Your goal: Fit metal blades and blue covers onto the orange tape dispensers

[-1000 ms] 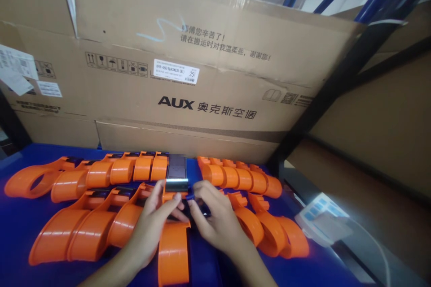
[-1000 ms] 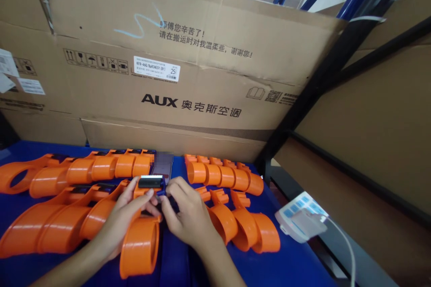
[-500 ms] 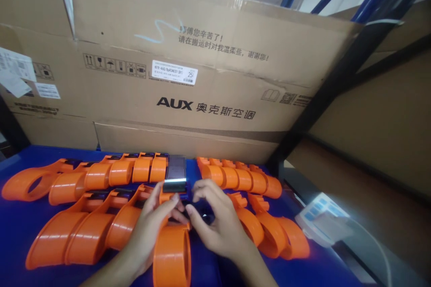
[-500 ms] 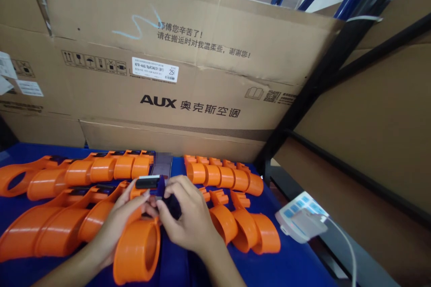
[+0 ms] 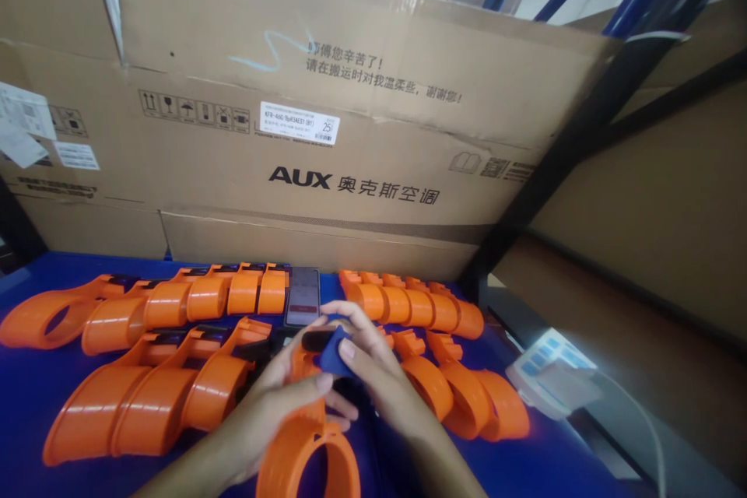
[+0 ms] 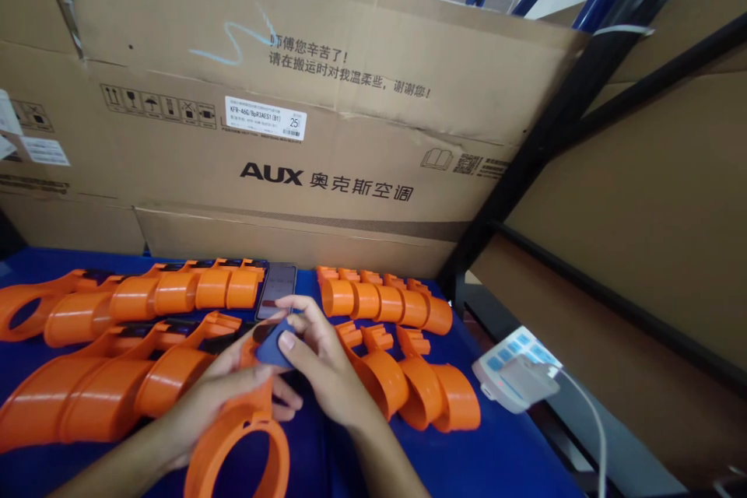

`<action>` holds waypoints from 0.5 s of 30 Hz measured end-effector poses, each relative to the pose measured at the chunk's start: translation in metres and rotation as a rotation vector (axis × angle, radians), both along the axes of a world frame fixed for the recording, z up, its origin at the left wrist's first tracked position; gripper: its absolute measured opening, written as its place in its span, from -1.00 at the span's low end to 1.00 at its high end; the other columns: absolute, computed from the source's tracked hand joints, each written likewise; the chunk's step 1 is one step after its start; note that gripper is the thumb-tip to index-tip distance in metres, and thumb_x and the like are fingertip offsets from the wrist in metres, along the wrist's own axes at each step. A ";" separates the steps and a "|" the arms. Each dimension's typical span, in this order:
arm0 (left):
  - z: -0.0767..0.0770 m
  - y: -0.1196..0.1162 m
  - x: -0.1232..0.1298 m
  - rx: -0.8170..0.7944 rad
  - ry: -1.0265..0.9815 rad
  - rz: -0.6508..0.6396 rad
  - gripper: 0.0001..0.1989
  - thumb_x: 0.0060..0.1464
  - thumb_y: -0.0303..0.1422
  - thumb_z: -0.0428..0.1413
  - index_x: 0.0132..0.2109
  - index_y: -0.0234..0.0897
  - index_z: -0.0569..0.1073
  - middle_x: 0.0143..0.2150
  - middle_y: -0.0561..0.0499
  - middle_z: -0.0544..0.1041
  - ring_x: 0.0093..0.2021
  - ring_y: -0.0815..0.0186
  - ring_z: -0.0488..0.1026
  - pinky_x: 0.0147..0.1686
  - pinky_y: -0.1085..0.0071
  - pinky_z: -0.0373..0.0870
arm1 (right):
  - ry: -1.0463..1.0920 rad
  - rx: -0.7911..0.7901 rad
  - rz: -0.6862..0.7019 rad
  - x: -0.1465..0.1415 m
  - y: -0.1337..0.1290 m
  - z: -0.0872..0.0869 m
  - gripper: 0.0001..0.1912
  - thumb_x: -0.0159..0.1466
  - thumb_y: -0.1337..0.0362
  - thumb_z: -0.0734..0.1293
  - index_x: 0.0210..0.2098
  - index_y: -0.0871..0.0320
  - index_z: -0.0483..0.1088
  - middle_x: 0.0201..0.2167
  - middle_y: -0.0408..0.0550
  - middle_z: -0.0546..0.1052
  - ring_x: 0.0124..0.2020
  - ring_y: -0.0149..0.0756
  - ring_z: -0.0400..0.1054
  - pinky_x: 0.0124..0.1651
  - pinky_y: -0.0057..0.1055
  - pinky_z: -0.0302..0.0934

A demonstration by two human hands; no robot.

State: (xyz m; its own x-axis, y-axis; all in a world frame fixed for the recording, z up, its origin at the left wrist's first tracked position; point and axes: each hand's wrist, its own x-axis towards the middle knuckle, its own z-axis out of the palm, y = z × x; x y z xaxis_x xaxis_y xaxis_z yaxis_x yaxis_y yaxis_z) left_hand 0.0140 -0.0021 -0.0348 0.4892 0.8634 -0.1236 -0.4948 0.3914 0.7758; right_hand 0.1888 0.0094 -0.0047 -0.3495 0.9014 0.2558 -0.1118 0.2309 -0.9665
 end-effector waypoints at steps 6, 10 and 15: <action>0.002 0.004 0.001 0.154 0.019 0.138 -0.57 0.15 -0.21 0.37 0.15 -0.12 0.63 0.30 -0.15 0.56 0.26 -0.05 0.51 0.18 0.15 0.51 | -0.121 0.096 -0.161 -0.005 0.000 -0.003 -0.57 0.40 -0.04 0.40 0.14 -0.02 0.31 -0.16 -0.08 0.46 -0.15 -0.21 0.40 -0.12 -0.32 0.39; 0.001 0.010 0.000 0.225 0.141 0.238 -0.64 0.17 -0.16 0.36 0.08 -0.14 0.69 0.21 -0.10 0.65 0.31 -0.01 0.47 0.33 0.17 0.34 | -0.122 0.096 -0.167 -0.009 0.002 -0.007 -0.62 0.41 -0.06 0.38 0.05 -0.01 0.29 -0.21 -0.11 0.42 -0.26 -0.28 0.33 -0.29 -0.43 0.34; 0.004 0.013 -0.001 0.282 0.220 0.274 -0.65 0.14 -0.15 0.36 0.04 -0.15 0.70 0.15 -0.09 0.68 0.25 0.00 0.52 0.32 0.18 0.36 | -0.101 0.112 -0.166 -0.012 0.004 -0.010 -0.66 0.40 -0.04 0.40 -0.04 0.00 0.27 -0.24 -0.15 0.38 -0.27 -0.31 0.34 -0.22 -0.40 0.35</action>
State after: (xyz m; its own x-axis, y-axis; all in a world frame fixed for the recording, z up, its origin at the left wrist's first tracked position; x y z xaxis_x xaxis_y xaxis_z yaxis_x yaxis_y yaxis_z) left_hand 0.0129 0.0112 -0.0310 0.2260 0.9723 0.0597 -0.3625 0.0271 0.9316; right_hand 0.1770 0.0135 -0.0145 -0.2277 0.9165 0.3289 0.0325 0.3447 -0.9381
